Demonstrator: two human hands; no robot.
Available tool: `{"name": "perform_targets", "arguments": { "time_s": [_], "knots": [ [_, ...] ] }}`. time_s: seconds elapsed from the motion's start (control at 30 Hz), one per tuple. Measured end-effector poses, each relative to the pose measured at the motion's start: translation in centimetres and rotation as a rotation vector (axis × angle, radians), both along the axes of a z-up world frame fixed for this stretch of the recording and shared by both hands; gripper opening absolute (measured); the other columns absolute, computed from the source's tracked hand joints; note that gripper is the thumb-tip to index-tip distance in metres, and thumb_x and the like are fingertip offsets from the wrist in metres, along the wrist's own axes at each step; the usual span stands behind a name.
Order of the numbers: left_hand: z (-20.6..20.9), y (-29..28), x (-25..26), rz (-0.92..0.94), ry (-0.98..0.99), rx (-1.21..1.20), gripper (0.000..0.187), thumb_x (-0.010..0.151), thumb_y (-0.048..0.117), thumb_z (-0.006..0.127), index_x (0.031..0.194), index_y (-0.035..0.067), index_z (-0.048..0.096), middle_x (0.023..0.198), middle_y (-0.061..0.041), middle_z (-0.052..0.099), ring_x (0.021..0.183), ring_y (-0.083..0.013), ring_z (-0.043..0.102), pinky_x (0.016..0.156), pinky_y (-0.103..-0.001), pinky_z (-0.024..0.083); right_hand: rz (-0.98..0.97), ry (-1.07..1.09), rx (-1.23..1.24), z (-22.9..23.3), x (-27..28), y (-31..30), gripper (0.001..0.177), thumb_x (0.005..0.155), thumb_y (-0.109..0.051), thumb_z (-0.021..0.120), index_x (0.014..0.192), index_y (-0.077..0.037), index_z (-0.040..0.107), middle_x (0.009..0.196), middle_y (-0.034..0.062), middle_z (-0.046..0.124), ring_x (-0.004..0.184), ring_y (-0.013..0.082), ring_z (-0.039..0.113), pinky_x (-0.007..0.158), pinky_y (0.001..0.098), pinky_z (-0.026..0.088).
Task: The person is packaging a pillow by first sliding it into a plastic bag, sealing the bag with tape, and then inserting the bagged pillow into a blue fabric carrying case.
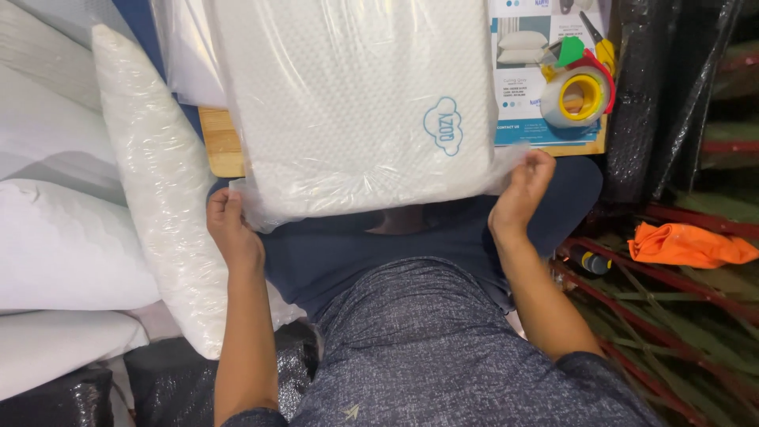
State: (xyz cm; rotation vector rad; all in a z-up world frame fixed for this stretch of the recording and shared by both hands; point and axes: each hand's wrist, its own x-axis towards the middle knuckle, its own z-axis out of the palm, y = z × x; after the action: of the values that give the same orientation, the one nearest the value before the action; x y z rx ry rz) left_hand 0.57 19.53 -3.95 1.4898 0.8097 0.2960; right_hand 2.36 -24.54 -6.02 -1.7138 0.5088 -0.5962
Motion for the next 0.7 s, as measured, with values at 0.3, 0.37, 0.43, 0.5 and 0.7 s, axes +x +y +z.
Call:
{"name": "perform_targets", "arguments": {
  "time_s": [0.3,0.37,0.43,0.5,0.7],
  "knots": [
    [0.7,-1.0,2.5,-0.129,0.109,0.124,0.022,0.098,0.015,0.071,0.114,0.017,0.056,0.077,0.004,0.059,0.076,-0.0107,0.06,0.078,-0.026,0.048,0.362,0.081,-0.128,-0.1,2.3,0.7,0.028,0.112,-0.038,0.053,0.116,-0.01,0.056,0.111,0.0067,0.054,0.11,0.018,0.053,0.103,0.036,0.04],
    [-1.5,-0.1,2.9,-0.13,0.098,0.178,0.016,0.097,0.015,0.072,0.107,0.016,0.06,0.087,0.0,0.064,0.081,-0.012,0.062,0.078,-0.029,0.05,0.342,0.115,-0.063,-0.2,2.7,0.6,0.025,0.111,-0.037,0.055,0.119,-0.012,0.054,0.114,0.0059,0.056,0.112,0.0179,0.052,0.104,0.037,0.04],
    [-1.7,-0.1,3.3,-0.131,0.09,0.233,0.01,0.096,0.015,0.073,0.1,0.014,0.064,0.096,-0.004,0.069,0.085,-0.0133,0.064,0.078,-0.032,0.051,0.321,0.152,0.002,-0.1,2.8,0.6,0.025,0.111,-0.035,0.056,0.122,-0.014,0.052,0.116,0.0051,0.057,0.113,0.0177,0.051,0.105,0.0381,0.039],
    [-0.1,-1.1,3.4,-0.116,0.084,0.293,0.006,0.092,0.007,0.075,0.096,0.009,0.071,0.098,-0.012,0.071,0.086,-0.0208,0.07,0.078,-0.035,0.056,0.431,0.235,0.117,0.1,2.6,0.7,0.04,0.113,-0.041,0.038,0.141,-0.011,0.039,0.136,0.0142,0.046,0.129,0.0249,0.04,0.116,0.0448,0.03],
    [5.4,-2.7,2.2,-0.36,0.202,0.292,0.046,0.113,0.04,0.043,0.129,0.008,0.072,0.128,-0.019,0.069,0.125,-0.0365,0.061,0.106,-0.048,0.047,0.474,0.255,0.42,3.2,3.1,2.0,0.05,0.112,-0.045,0.026,0.151,-0.017,0.038,0.14,0.009,0.045,0.13,0.0204,0.043,0.118,0.0413,0.031]
  ]
}}
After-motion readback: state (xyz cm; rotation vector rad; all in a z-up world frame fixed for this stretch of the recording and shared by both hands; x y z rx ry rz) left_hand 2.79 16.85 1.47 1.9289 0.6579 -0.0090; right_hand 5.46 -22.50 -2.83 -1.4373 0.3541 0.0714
